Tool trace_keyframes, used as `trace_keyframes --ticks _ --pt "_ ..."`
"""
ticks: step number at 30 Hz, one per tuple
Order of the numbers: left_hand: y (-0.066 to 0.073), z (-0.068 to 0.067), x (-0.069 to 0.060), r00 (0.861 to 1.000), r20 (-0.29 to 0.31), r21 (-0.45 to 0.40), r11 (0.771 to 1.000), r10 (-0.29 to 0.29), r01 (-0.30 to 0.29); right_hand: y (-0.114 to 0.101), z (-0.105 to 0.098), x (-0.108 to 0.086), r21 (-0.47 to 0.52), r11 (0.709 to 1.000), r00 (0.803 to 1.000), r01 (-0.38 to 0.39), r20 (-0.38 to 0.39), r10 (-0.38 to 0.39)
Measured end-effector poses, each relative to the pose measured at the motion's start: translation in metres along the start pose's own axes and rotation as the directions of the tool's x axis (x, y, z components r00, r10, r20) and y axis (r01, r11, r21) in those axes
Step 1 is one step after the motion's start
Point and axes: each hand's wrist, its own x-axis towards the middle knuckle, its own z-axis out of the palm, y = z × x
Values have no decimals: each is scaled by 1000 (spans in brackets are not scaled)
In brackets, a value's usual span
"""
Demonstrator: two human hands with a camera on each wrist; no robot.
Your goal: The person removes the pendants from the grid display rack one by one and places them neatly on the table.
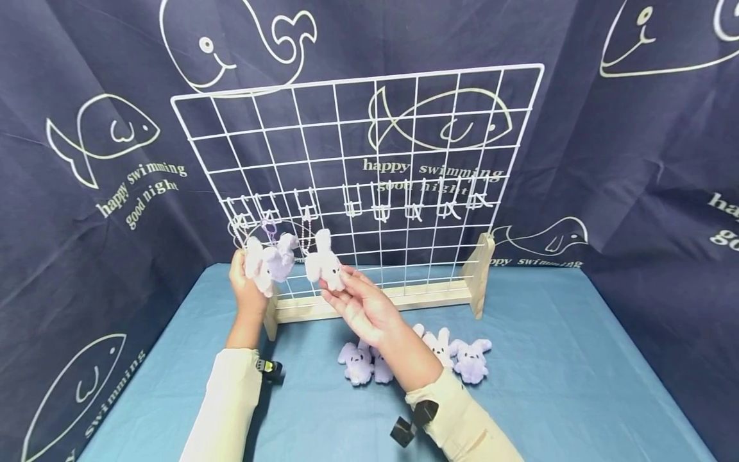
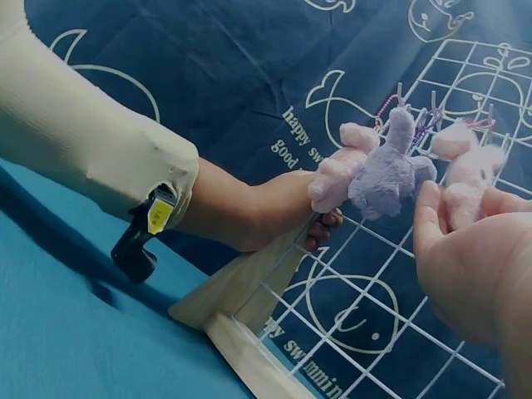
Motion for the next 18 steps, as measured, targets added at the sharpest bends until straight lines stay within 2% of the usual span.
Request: trace_keyframes --ticks 3,6,13,18 --pt "0 1 1 1000 -1 -7 1000 9 -10 -1 0 -2 -48 998 999 50 -5 -51" --pt "0 1 1 1000 5 -28 999 22 -21 -2 2 -5 -52 996 997 73 0 -73" --pt "0 -1 1 1000 20 -31 1000 2 -1 -4 6 -12 -66 994 996 82 33 -80" --pt "-1 -1 1 1000 14 -27 1000 0 0 -4 7 -16 -92 991 991 100 93 -91"
